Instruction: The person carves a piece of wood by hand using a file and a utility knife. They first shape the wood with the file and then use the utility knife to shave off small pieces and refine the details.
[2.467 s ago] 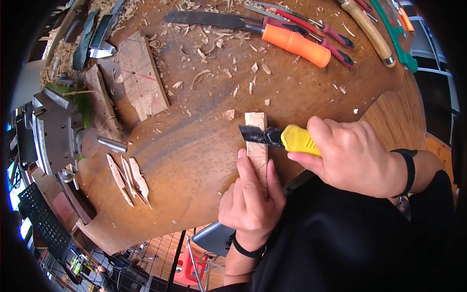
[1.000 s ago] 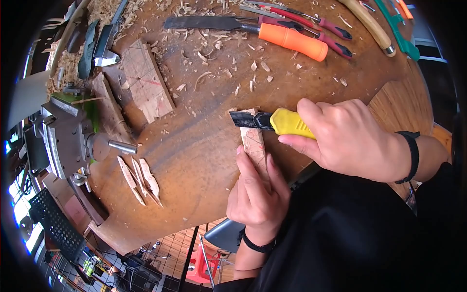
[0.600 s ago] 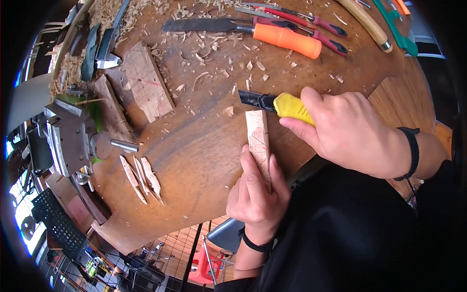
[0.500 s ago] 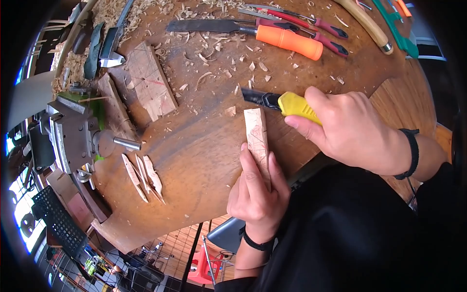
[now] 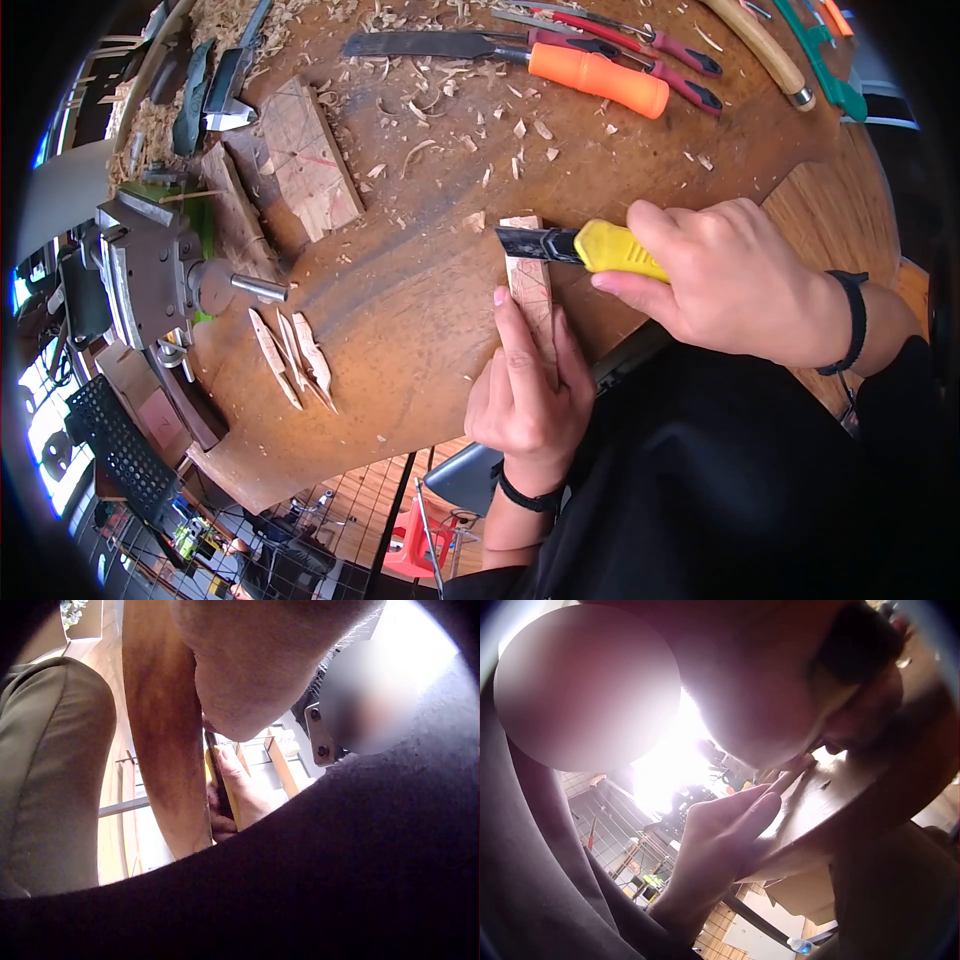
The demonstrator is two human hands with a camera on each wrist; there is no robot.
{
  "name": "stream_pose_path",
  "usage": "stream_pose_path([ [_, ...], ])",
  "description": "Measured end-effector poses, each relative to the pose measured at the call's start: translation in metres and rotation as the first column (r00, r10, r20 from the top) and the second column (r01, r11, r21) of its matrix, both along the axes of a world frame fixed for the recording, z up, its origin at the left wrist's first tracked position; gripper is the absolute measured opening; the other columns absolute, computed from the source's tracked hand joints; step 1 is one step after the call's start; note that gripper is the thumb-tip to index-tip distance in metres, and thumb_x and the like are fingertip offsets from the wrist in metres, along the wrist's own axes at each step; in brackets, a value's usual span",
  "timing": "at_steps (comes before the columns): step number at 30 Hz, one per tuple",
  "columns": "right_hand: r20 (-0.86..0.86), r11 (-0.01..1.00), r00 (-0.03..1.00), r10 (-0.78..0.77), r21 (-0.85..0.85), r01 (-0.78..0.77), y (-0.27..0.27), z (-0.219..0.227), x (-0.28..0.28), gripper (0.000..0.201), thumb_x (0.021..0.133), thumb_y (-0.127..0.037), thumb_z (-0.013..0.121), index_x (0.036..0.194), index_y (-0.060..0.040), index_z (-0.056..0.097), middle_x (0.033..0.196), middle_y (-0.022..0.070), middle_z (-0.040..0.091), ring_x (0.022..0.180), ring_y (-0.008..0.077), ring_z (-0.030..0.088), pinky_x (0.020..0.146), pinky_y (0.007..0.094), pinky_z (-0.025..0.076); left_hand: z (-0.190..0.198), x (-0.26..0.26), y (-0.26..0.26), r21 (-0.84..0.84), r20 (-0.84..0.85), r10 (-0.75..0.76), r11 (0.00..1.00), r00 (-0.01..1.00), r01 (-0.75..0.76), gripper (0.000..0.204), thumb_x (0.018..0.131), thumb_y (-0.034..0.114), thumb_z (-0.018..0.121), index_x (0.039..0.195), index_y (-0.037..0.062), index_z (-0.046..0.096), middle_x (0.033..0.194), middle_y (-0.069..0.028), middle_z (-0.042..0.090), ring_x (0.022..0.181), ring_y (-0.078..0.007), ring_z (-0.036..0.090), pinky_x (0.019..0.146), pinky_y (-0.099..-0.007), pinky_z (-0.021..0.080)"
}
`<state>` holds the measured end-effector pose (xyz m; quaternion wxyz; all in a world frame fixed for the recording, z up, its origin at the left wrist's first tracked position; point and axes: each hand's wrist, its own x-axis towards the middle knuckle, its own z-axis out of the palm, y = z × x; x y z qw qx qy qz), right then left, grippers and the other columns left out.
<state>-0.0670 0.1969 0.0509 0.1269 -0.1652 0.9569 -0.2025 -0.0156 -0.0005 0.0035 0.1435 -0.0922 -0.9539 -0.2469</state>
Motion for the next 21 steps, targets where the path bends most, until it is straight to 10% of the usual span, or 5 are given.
stream_pose_path([
  [21,-0.141,0.989,0.98,-0.137,0.033,0.143,-0.011,-0.009,-0.001,0.045,0.1,-0.043,0.065,0.084,-0.0007,0.06,0.053,0.0164,0.06,0.052,0.0345,0.067,0.048,0.0412,0.055,-0.001,0.006,0.006,-0.074,-0.056,-0.08,0.994,0.995,0.075,0.048,0.086,0.01,0.08,0.125,-0.0145,0.064,0.078,-0.0147,0.073,0.048,-0.0234,0.061,0.046,-0.0332,0.048],
])
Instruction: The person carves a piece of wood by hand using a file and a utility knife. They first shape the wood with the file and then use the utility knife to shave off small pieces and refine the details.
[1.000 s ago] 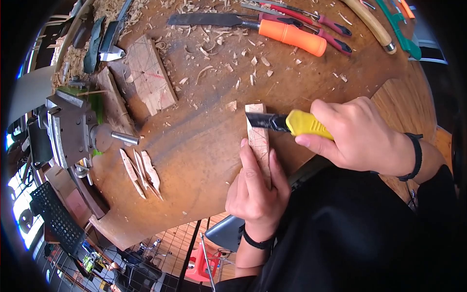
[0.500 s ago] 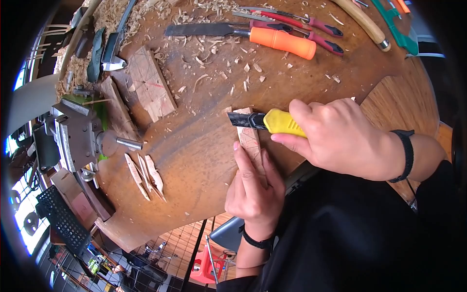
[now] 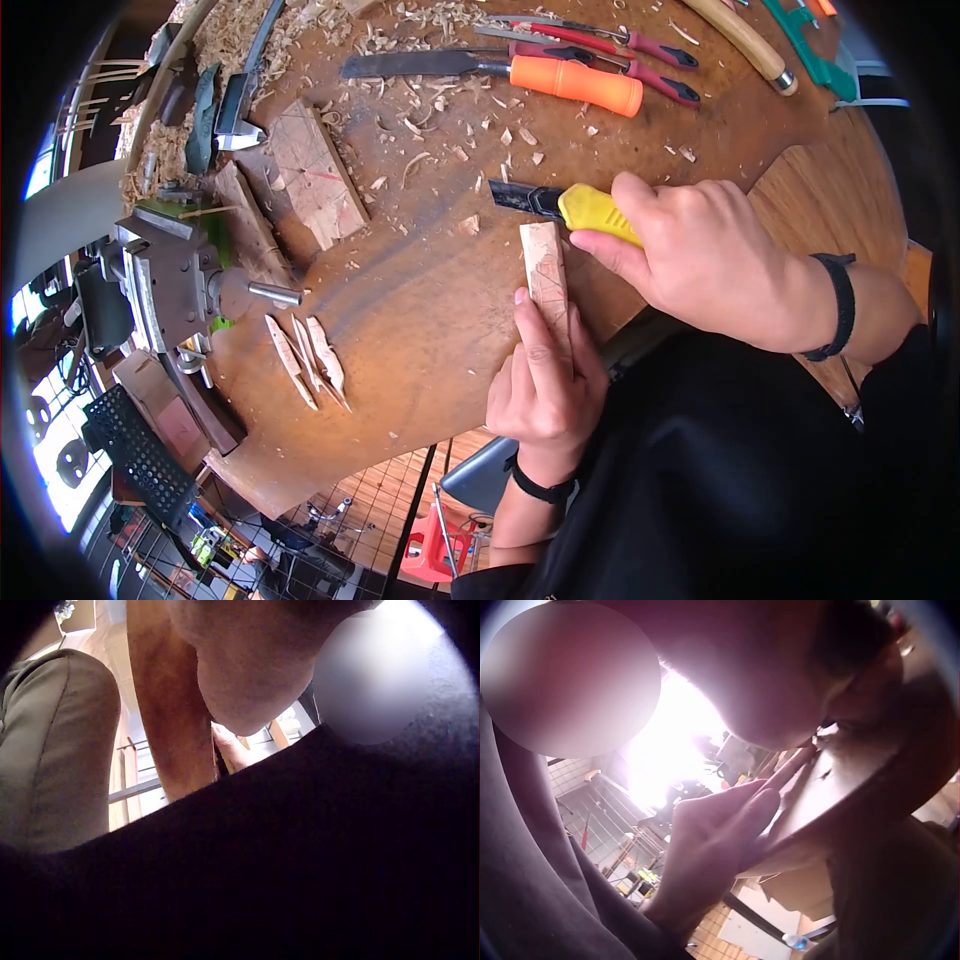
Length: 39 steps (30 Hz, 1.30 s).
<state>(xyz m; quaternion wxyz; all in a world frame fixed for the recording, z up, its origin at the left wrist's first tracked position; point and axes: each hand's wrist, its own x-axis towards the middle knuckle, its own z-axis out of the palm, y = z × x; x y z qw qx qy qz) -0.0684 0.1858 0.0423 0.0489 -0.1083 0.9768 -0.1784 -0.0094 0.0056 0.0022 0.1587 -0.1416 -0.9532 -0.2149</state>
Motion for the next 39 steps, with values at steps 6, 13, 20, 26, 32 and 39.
stream_pose_path([
  [6,0.021,0.995,0.999,0.026,-0.095,-0.024,0.013,-0.003,0.003,0.048,0.1,-0.046,0.064,0.084,-0.0001,0.06,0.055,0.0185,0.061,0.053,0.0381,0.066,0.049,0.0462,0.053,-0.002,0.002,0.002,0.069,-0.019,0.08,0.995,0.997,-0.079,0.048,0.086,0.011,0.081,0.124,-0.0142,0.065,0.082,-0.0165,0.074,0.048,-0.0221,0.061,0.046,-0.0328,0.048],
  [13,0.068,0.97,0.998,-0.009,-0.244,0.025,0.008,0.007,-0.008,0.037,0.098,-0.038,0.069,0.097,-0.0021,0.061,0.069,0.019,0.066,0.065,0.0407,0.068,0.056,0.0475,0.052,0.008,0.007,-0.009,0.464,0.162,0.199,0.849,0.967,-0.252,0.044,0.095,0.013,0.072,0.129,-0.0132,0.06,0.103,-0.0237,0.074,0.083,-0.0314,0.075,0.076,-0.0349,0.059],
  [20,-0.041,0.983,0.997,0.072,-0.164,-0.077,-0.018,0.007,-0.041,0.033,0.091,-0.021,0.074,0.115,-0.0024,0.06,0.093,0.0198,0.07,0.08,0.0405,0.07,0.067,0.0476,0.056,0.012,0.001,-0.005,0.756,0.334,0.244,0.508,0.911,-0.413,0.029,0.11,0.023,0.05,0.118,-0.0038,0.058,0.081,0.0045,0.048,0.071,-0.0021,0.04,0.061,-0.0185,0.028],
  [26,-0.083,0.981,0.987,0.136,-0.125,-0.145,-0.033,0.008,-0.074,0.035,0.09,-0.019,0.074,0.117,-0.0005,0.062,0.102,0.02,0.07,0.088,0.0392,0.07,0.075,0.0467,0.056,0.016,-0.004,-0.005,0.794,0.363,0.236,0.428,0.901,-0.432,0.026,0.11,0.021,0.05,0.117,-0.0025,0.058,0.081,0.0047,0.048,0.069,-0.0023,0.04,0.061,-0.0187,0.03],
  [32,-0.225,0.98,0.966,0.127,-0.124,-0.157,-0.034,0.003,-0.074,0.033,0.089,-0.02,0.074,0.115,-0.0013,0.066,0.097,0.0179,0.068,0.085,0.0384,0.069,0.074,0.0459,0.056,0.005,0.0,-0.003,0.782,0.295,0.274,0.482,0.915,-0.396,0.024,0.11,0.019,0.05,0.118,-0.0025,0.058,0.087,0.005,0.05,0.075,-0.0027,0.04,0.065,-0.0187,0.032],
  [39,-0.21,0.939,0.958,0.197,-0.241,-0.246,-0.039,0.009,-0.038,0.035,0.088,-0.022,0.075,0.116,-0.003,0.065,0.09,0.0149,0.065,0.084,0.0324,0.069,0.07,0.0422,0.056,0.001,0.01,-0.007,0.842,0.203,0.357,0.411,0.912,-0.348,0.034,0.113,0.03,0.043,0.12,-0.0008,0.056,0.073,0.004,0.045,0.061,-0.0026,0.035,0.055,-0.0196,0.025],
])
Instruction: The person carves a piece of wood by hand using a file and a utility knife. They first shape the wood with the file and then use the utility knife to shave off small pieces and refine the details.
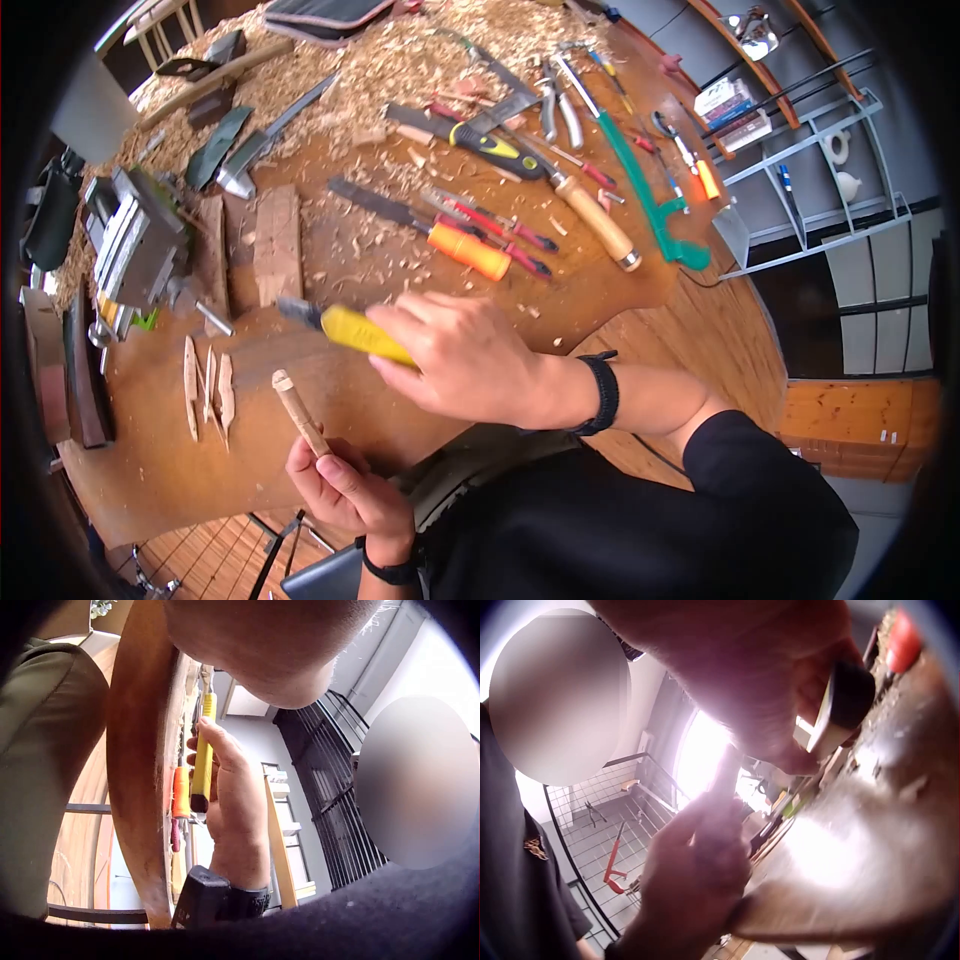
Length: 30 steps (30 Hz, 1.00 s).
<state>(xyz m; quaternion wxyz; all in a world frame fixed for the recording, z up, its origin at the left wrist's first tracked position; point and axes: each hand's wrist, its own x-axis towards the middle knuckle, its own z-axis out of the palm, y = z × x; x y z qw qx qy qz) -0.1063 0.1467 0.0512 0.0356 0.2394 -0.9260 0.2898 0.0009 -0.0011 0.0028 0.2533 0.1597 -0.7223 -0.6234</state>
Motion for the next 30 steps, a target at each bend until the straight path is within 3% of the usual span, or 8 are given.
stream_pose_path([
  [2,0.008,0.986,0.987,0.159,-0.047,-0.158,-0.005,-0.014,0.012,0.036,0.087,-0.023,0.075,0.115,-0.0034,0.065,0.091,0.0129,0.065,0.082,0.0308,0.069,0.067,0.0414,0.057,-0.001,0.003,-0.001,0.155,-0.059,0.087,0.985,0.994,-0.077,0.038,0.113,0.033,0.04,0.12,-0.0004,0.056,0.07,0.0039,0.044,0.06,-0.0025,0.033,0.054,-0.0202,0.024],
  [5,-0.041,0.977,0.977,0.21,-0.019,-0.211,-0.011,-0.023,0.003,0.036,0.088,-0.024,0.074,0.115,-0.0021,0.065,0.091,0.0127,0.065,0.081,0.0309,0.07,0.069,0.0416,0.057,-0.003,0.003,0.0,0.084,-0.105,0.089,0.993,0.99,-0.081,0.038,0.112,0.034,0.041,0.121,-0.0003,0.055,0.071,0.0026,0.045,0.059,-0.0036,0.036,0.054,-0.0194,0.025],
  [6,0.067,0.985,0.983,0.171,0.006,-0.172,-0.011,-0.02,-0.01,0.035,0.09,-0.024,0.073,0.115,-0.0002,0.065,0.093,0.0148,0.066,0.081,0.0332,0.07,0.072,0.0433,0.057,-0.002,0.002,0.001,0.072,-0.097,0.092,0.994,0.991,-0.085,0.037,0.112,0.034,0.042,0.121,-0.0003,0.055,0.071,0.002,0.046,0.06,-0.0039,0.037,0.054,-0.0191,0.025],
  [12,-0.196,0.994,0.979,-0.046,-0.107,0.025,-0.001,-0.013,-0.052,0.029,0.091,-0.021,0.071,0.107,0.0011,0.064,0.093,0.0199,0.067,0.08,0.0393,0.069,0.072,0.0463,0.057,-0.002,0.002,-0.002,0.103,-0.103,0.067,0.993,0.992,-0.057,0.037,0.111,0.034,0.046,0.123,-0.0002,0.054,0.071,0.0008,0.048,0.06,-0.0039,0.038,0.053,-0.0195,0.027],
  [17,0.208,0.985,0.964,0.166,0.004,-0.17,0.006,0.003,-0.006,0.036,0.09,-0.024,0.074,0.116,-0.0007,0.066,0.096,0.0174,0.068,0.087,0.0394,0.069,0.075,0.046,0.056,-0.005,0.006,-0.002,0.106,-0.105,0.031,0.994,0.994,-0.02,0.037,0.11,0.031,0.05,0.126,-0.002,0.051,0.077,-0.0009,0.052,0.064,-0.0049,0.042,0.057,-0.0195,0.031],
  [19,0.205,0.986,0.966,0.156,0.031,-0.166,0.01,-0.004,-0.006,0.035,0.09,-0.025,0.075,0.115,-0.0021,0.067,0.095,0.0168,0.068,0.085,0.0394,0.069,0.074,0.046,0.056,-0.004,0.008,-0.003,0.125,-0.09,0.011,0.992,0.996,0.0,0.039,0.108,0.031,0.052,0.127,-0.0036,0.048,0.081,-0.0019,0.054,0.067,-0.0055,0.044,0.06,-0.0197,0.034],
  [22,-0.02,0.99,0.997,-0.069,0.125,0.071,0.016,-0.009,-0.026,0.03,0.091,-0.025,0.074,0.113,-0.0044,0.068,0.095,0.0163,0.068,0.083,0.0388,0.068,0.072,0.0466,0.055,-0.005,0.008,-0.004,0.122,-0.106,-0.03,0.992,0.994,0.043,0.037,0.107,0.027,0.055,0.127,-0.0041,0.048,0.083,-0.0012,0.055,0.068,-0.0051,0.044,0.06,-0.0195,0.032],
  [30,-0.116,0.978,0.986,-0.121,0.155,0.139,0.026,-0.01,-0.04,0.027,0.092,-0.022,0.073,0.113,-0.0051,0.068,0.098,0.0159,0.069,0.087,0.0373,0.07,0.073,0.045,0.056,-0.01,0.008,-0.005,-0.049,-0.046,-0.057,0.997,0.997,0.054,0.032,0.108,0.018,0.055,0.13,-0.0039,0.051,0.085,0.0028,0.052,0.071,-0.0027,0.041,0.062,-0.018,0.031],
])
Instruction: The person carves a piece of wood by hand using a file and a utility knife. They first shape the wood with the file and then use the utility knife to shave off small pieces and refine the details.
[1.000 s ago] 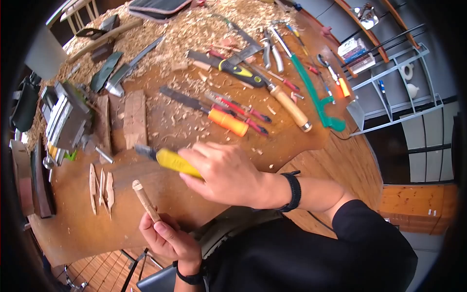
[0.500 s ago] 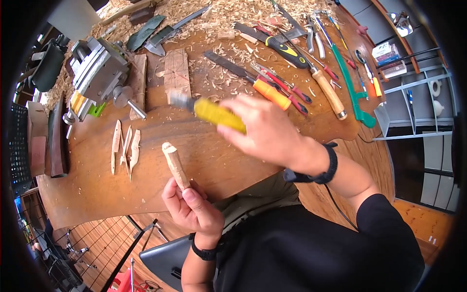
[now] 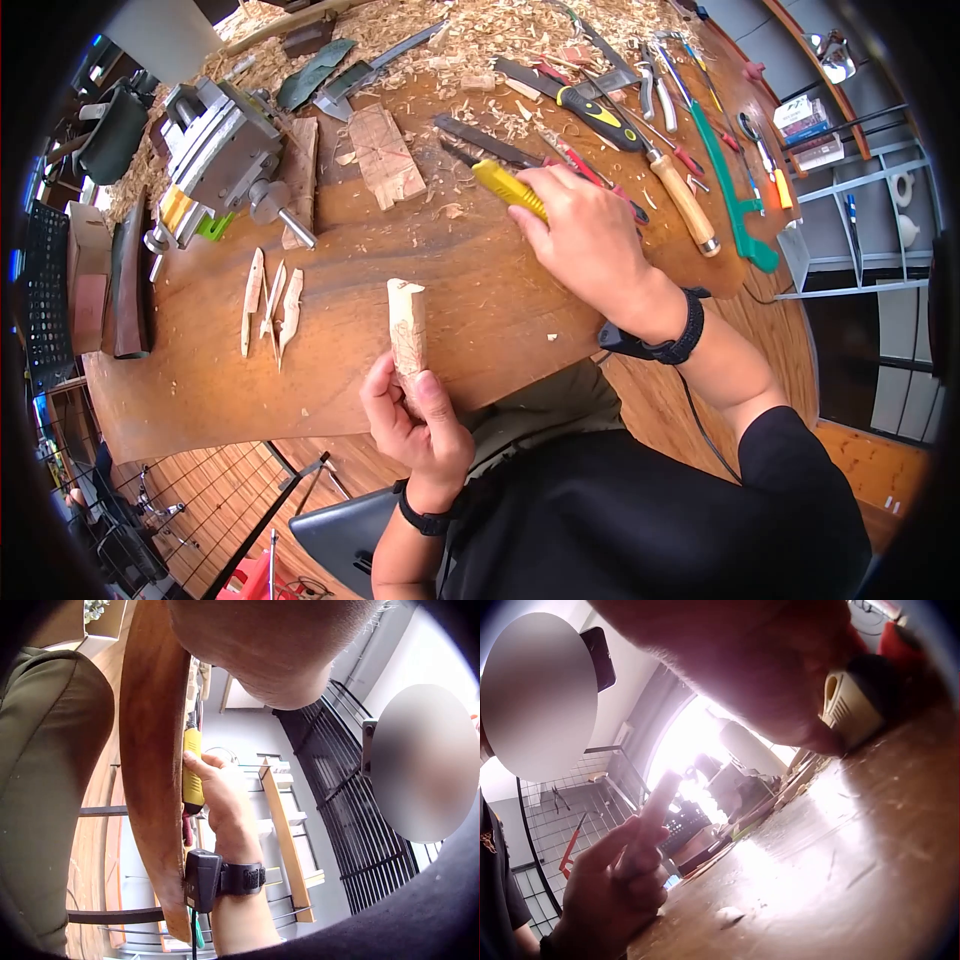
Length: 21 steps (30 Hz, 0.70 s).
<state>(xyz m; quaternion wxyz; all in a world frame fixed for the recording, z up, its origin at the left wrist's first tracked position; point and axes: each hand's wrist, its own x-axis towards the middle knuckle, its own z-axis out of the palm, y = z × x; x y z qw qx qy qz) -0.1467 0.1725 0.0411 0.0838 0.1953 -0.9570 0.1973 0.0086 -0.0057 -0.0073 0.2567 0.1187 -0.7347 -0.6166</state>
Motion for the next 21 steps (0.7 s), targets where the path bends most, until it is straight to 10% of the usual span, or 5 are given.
stream_pose_path([
  [16,-0.099,0.999,0.995,0.029,0.019,-0.027,0.031,0.014,-0.016,0.025,0.09,-0.022,0.074,0.107,-0.0044,0.07,0.095,0.0146,0.07,0.089,0.0351,0.07,0.077,0.0443,0.056,0.021,-0.016,0.01,-0.068,0.122,-0.031,0.997,0.992,0.039,0.034,0.106,0.013,0.06,0.134,-0.0055,0.053,0.091,-0.0014,0.059,0.079,-0.0056,0.05,0.069,-0.02,0.04],
  [21,-0.064,0.993,0.995,-0.081,0.083,0.086,0.051,0.019,-0.027,0.023,0.09,-0.024,0.074,0.103,-0.005,0.072,0.095,0.0135,0.07,0.092,0.0339,0.069,0.08,0.0451,0.055,0.024,-0.017,0.009,-0.434,0.289,0.031,0.895,0.957,0.102,0.034,0.101,0.012,0.067,0.131,-0.0027,0.059,0.068,-0.0043,0.055,0.057,-0.0087,0.05,0.055,-0.0245,0.041],
])
